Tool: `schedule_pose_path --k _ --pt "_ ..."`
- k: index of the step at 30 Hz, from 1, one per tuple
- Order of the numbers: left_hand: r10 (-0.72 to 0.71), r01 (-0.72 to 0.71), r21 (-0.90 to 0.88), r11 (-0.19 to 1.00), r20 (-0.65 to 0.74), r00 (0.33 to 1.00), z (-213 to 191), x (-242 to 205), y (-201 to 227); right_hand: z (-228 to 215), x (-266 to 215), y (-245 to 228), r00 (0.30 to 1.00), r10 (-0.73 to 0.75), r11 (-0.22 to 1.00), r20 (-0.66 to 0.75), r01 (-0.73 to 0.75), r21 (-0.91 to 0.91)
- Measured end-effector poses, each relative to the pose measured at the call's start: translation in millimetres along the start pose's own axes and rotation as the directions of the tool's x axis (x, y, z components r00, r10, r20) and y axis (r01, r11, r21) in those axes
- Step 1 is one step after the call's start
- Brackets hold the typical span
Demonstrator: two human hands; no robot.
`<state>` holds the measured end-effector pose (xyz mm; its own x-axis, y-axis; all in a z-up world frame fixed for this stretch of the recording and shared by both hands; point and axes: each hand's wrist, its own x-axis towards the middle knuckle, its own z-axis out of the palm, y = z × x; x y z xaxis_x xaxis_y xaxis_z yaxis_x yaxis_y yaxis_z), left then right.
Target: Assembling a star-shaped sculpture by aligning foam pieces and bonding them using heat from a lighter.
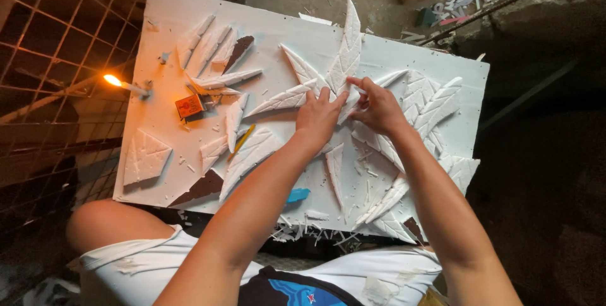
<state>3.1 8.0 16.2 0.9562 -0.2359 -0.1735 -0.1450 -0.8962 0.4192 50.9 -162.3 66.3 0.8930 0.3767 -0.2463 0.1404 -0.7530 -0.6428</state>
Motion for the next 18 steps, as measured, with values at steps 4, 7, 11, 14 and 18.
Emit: schedule_pose_path --k 4,7,11,14,18 --pt "0.017 -0.017 -0.004 1.000 -0.010 1.000 -14 -7 0 -5 5 -3 1.000 0.015 1.000 0.017 -0.015 0.003" --pt "-0.007 0.009 -0.076 0.997 0.033 0.999 -13 -14 -5 -6 4 -7 0.999 0.026 0.999 0.033 -0.027 0.029" --pt "0.066 -0.098 -0.138 0.986 -0.219 0.974 -6 -30 -10 -7 2 -13 0.998 0.055 0.996 0.042 -0.058 0.074" --pt "0.100 -0.151 -0.146 0.978 -0.308 0.946 -3 -35 -13 -8 3 -14 0.999 0.034 0.998 0.039 -0.036 0.059" --pt "0.107 -0.175 -0.172 0.970 -0.344 0.933 -3 -36 -17 -7 5 -14 1.000 0.002 1.000 0.028 -0.003 0.031"
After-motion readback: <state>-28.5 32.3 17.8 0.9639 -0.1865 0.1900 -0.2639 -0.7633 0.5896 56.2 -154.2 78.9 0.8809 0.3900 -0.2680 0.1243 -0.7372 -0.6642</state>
